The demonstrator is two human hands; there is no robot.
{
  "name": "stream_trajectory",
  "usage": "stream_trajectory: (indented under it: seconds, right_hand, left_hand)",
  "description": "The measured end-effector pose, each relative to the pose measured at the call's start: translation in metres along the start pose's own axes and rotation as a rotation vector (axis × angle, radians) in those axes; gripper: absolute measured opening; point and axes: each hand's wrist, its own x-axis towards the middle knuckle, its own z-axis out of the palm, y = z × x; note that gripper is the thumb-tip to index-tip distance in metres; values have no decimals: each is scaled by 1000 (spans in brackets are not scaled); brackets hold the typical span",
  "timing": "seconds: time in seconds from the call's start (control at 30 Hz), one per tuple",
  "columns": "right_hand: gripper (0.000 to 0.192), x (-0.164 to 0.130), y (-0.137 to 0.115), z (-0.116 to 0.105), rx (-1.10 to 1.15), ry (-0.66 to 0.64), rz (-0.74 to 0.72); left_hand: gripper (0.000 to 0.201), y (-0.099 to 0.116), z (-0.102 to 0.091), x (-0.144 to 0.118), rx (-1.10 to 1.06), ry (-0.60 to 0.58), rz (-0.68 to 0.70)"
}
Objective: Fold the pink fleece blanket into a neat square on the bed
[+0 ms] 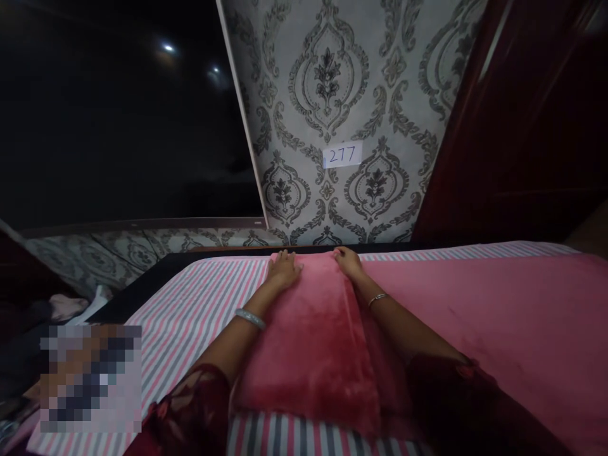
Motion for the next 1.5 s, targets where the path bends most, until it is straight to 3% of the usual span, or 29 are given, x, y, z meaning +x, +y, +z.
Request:
stream_trajectory:
  seconds: [0.2, 0.33, 0.73, 1.0, 1.13, 1.27, 1.5]
  right_hand:
    - [29, -8, 17, 1, -76, 94, 76]
    - [28, -8, 20, 2, -94, 109, 78]
    - [33, -17, 13, -7, -130, 75, 81]
    - [61, -19, 9, -25, -155, -9, 69]
    - [61, -32, 8, -17, -176, -54, -9]
    - [58, -39, 7, -10, -189, -44, 11]
    - [64, -43, 12, -26, -126, -52, 27]
  left_hand:
    - [60, -16, 49, 14, 62, 27, -53]
    - [62, -23, 64, 17, 90, 65, -43]
    - [63, -19, 59, 16, 72, 45, -37]
    - [65, -23, 62, 22, 79, 71, -36]
    - [66, -24, 63, 22, 45, 70, -48]
    - [67, -24, 61, 20, 31, 62, -39]
    - [70, -23, 61, 20, 9, 44, -43]
